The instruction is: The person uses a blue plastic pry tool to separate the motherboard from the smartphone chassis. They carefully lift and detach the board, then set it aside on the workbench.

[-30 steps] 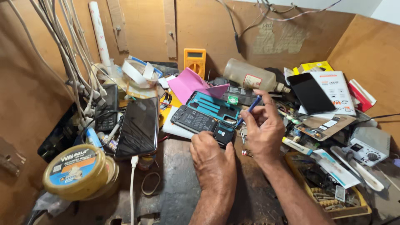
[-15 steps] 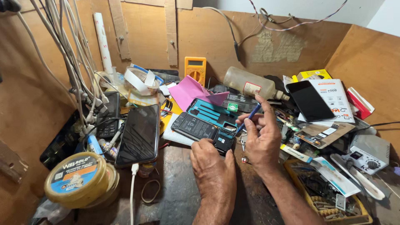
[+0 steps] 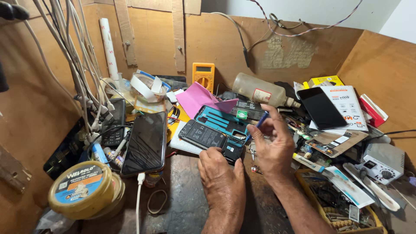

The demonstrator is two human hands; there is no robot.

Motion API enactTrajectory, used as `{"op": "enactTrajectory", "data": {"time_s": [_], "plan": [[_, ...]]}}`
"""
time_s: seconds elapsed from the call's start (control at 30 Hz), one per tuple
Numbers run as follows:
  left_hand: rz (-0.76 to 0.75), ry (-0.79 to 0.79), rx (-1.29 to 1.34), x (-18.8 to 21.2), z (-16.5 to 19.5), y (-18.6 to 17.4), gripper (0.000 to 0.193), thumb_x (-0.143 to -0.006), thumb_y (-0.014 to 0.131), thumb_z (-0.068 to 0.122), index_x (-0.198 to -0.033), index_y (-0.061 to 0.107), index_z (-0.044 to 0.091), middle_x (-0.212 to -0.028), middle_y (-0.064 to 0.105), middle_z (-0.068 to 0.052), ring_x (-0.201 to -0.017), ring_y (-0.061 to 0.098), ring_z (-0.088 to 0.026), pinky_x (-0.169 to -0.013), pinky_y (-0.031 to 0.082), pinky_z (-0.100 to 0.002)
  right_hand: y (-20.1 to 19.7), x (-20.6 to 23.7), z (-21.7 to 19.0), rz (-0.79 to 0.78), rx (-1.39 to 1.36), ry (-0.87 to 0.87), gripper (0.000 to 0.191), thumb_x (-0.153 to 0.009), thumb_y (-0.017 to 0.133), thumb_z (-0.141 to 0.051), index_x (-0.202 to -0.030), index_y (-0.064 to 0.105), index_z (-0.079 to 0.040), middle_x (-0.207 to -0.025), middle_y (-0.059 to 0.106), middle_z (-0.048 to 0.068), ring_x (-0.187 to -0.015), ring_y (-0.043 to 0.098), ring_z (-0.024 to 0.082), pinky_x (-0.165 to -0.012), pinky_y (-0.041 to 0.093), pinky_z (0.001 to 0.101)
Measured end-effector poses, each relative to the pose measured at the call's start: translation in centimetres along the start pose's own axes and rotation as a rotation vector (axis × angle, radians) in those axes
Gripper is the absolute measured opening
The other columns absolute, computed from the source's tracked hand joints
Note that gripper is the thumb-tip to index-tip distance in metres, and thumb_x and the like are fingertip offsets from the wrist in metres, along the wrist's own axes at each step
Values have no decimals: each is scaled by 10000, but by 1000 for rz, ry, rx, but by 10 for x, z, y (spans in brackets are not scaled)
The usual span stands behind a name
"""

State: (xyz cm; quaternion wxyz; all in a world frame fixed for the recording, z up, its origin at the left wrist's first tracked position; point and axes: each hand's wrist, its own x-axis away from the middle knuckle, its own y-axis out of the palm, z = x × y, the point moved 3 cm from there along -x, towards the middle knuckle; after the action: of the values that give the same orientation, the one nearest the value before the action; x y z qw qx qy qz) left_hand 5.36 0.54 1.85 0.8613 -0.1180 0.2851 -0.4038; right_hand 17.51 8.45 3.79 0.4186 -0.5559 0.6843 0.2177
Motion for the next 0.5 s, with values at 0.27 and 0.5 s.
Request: {"op": "enactTrajectory", "data": {"time_s": [0.27, 0.5], "plan": [[0, -3, -7, 0, 0, 1, 496, -731, 847, 157, -1090, 555, -21, -1060, 551, -186, -1083, 557, -372, -943, 460, -465, -3, 0, -1, -9, -73, 38, 547, -966, 677, -32, -1483, 508, -87, -1010, 707, -30, -867, 653, 46, -777, 559, 211], [-19, -20, -6, 0, 0, 0, 526, -736, 844, 159, -1137, 549, -11, -1063, 547, -179, -1080, 560, -357, -938, 466, -456, -6, 1, 1, 42, -9, 119, 543, -961, 735, -11, -1480, 605, -97, -913, 679, 26, -800, 599, 69, -716, 533, 238]]}}
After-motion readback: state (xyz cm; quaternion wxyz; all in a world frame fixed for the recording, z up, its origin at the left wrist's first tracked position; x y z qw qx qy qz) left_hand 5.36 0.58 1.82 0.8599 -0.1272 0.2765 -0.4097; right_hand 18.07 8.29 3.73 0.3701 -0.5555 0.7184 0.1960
